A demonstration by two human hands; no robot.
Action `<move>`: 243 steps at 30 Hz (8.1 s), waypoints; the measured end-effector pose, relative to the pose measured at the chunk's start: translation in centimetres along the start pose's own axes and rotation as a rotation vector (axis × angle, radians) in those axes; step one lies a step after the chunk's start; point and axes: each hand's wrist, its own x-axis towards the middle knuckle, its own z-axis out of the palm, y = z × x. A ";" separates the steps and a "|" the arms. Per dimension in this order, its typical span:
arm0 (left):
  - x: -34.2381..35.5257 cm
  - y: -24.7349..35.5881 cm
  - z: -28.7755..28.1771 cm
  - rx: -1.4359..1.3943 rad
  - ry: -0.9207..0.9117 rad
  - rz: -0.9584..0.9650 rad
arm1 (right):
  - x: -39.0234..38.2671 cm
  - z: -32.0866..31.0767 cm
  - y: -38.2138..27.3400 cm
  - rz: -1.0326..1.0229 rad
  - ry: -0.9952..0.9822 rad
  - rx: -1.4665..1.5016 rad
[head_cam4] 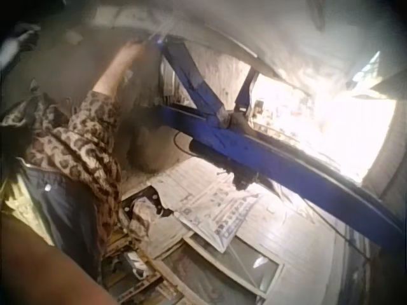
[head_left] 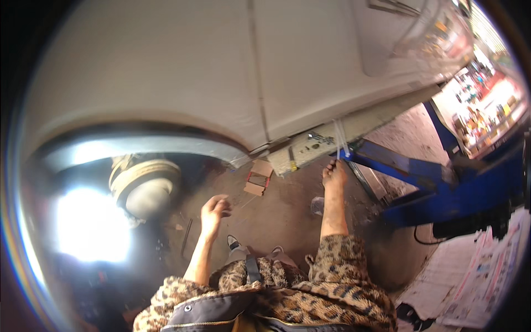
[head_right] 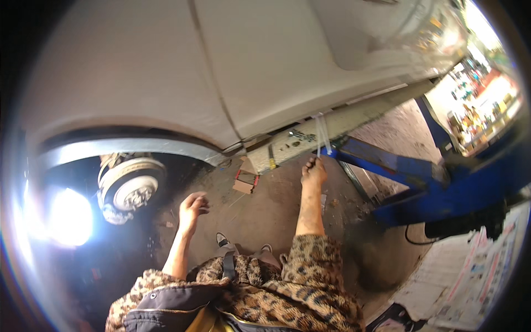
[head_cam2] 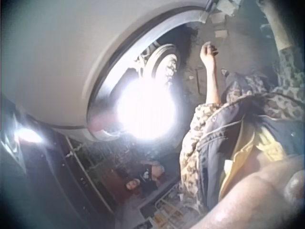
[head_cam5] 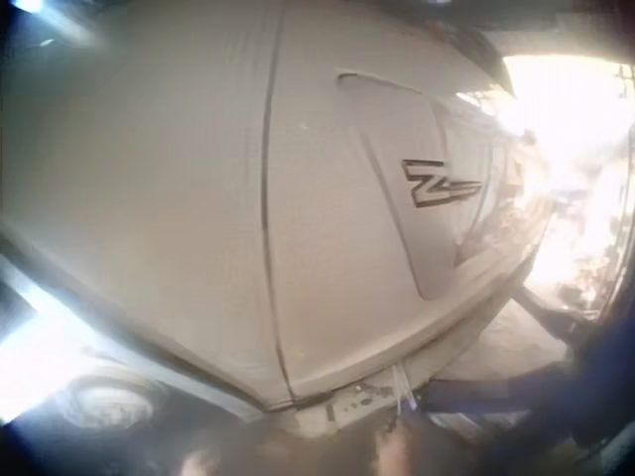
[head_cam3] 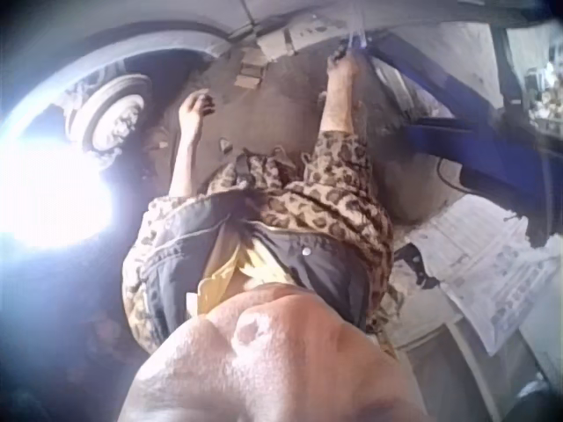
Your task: The person works on the inner edge of a car's wheel arch, using a small tool to scrape or pry at the seam and then inserting zip ties to secure the panel. The task involves repeated scraping and fastening actions within the confined wheel well area.
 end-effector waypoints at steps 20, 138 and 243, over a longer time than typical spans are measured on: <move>2.0 4.2 3.3 0.032 -0.744 0.051 | -30.8 -13.0 13.7 0.220 -0.420 -0.469; 12.5 5.5 -1.1 -0.625 -0.731 -0.182 | -28.6 13.5 26.1 -1.253 0.159 -1.290; 15.1 2.5 0.8 -0.882 -0.424 -0.403 | -28.6 12.5 22.2 -1.230 -0.034 -1.468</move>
